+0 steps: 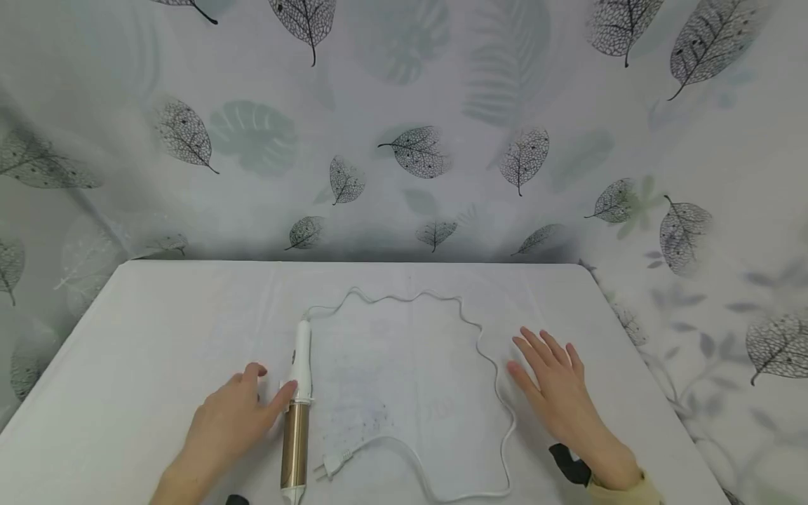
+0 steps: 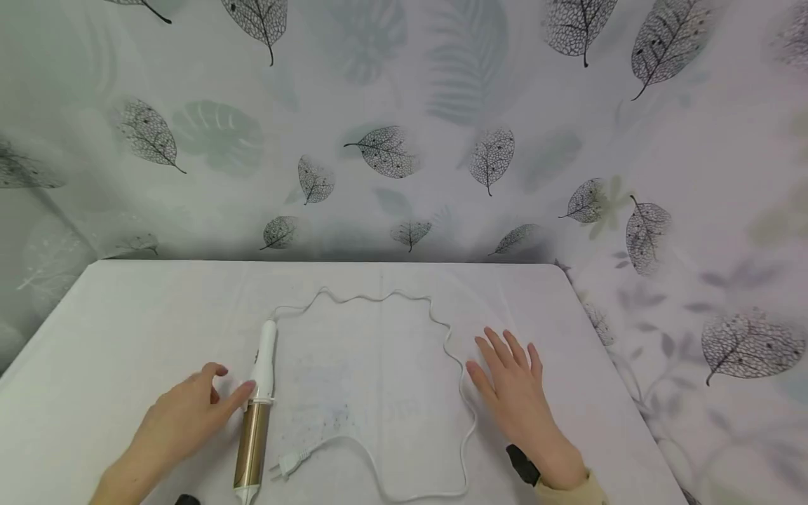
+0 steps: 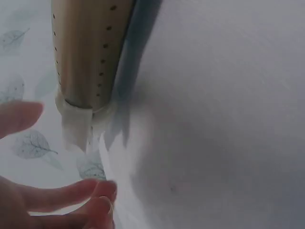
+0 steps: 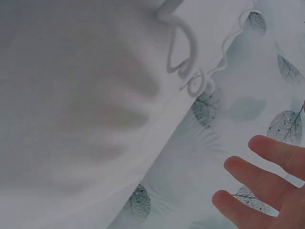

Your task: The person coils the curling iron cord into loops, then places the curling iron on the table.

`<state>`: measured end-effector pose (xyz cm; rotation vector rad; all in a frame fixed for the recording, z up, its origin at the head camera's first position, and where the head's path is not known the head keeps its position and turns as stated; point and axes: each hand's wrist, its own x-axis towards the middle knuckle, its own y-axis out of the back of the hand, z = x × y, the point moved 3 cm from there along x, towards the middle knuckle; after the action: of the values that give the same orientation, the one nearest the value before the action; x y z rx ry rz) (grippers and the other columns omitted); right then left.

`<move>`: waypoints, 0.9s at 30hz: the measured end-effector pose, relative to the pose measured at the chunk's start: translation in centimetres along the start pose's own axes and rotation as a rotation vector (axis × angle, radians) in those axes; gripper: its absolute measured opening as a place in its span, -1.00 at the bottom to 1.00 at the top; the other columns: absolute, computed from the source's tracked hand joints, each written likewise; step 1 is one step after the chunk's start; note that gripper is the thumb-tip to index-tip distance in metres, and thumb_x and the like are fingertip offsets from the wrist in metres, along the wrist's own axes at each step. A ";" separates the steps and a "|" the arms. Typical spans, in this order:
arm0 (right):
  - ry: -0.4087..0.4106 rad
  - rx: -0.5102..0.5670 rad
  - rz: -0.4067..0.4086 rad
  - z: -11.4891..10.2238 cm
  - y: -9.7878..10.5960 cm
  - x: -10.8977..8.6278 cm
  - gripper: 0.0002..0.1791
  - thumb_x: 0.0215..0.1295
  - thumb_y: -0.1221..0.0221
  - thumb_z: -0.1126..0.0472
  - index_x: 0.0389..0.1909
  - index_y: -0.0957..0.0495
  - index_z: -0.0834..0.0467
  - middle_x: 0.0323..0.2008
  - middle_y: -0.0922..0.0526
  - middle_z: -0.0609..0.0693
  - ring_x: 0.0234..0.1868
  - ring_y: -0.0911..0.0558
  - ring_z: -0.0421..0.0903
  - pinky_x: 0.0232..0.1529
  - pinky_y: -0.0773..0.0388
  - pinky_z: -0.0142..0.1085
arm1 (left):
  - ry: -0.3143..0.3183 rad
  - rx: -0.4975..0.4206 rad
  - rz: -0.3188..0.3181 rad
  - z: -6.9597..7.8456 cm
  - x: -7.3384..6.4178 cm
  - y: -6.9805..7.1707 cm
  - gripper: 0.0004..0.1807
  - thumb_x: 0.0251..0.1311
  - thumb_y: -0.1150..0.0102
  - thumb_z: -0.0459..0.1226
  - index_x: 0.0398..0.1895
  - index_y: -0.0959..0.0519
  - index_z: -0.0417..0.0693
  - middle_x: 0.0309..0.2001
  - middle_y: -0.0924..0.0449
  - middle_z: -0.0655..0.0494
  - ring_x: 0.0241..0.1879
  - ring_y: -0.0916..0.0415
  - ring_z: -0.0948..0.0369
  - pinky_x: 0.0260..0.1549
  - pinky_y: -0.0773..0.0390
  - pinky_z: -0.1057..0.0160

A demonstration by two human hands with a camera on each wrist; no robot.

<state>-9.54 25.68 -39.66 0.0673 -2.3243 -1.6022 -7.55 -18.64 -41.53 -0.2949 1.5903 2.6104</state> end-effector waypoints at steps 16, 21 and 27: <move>0.161 0.035 -0.008 -5.2 1.1 2.9 -0.54 0.46 -0.13 0.00 0.22 -0.53 0.20 0.35 -0.44 0.17 0.41 -0.30 0.22 0.37 0.15 0.33 | 0.049 -0.057 -0.118 0.7 0.3 -3.1 -0.42 0.01 -0.36 0.23 -0.67 -0.45 -0.06 -0.71 -0.35 0.17 -0.66 -0.23 0.26 -0.66 -0.20 0.28; 0.189 0.057 -0.011 -6.8 2.2 3.6 -0.53 0.47 -0.13 -0.01 0.25 -0.51 0.16 0.33 -0.46 0.15 0.40 -0.33 0.18 0.39 0.15 0.31 | 0.050 -0.100 -0.080 0.4 0.8 -2.7 -0.55 0.08 -0.33 0.07 -0.63 -0.47 -0.08 -0.69 -0.40 0.15 -0.65 -0.30 0.24 -0.65 -0.27 0.26; 0.182 0.093 -0.032 -7.4 2.5 3.7 -0.54 0.48 -0.12 -0.02 0.26 -0.50 0.14 0.32 -0.48 0.12 0.37 -0.37 0.15 0.40 0.14 0.30 | 0.028 -0.141 -0.029 0.4 1.3 -2.0 -0.57 0.24 -0.25 0.04 -0.48 -0.49 -0.14 -0.64 -0.43 0.13 -0.65 -0.33 0.23 -0.67 -0.31 0.27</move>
<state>-10.57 19.17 -34.10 0.2620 -2.2659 -1.4368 -8.54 -17.44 -43.40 -0.3624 1.4007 2.7124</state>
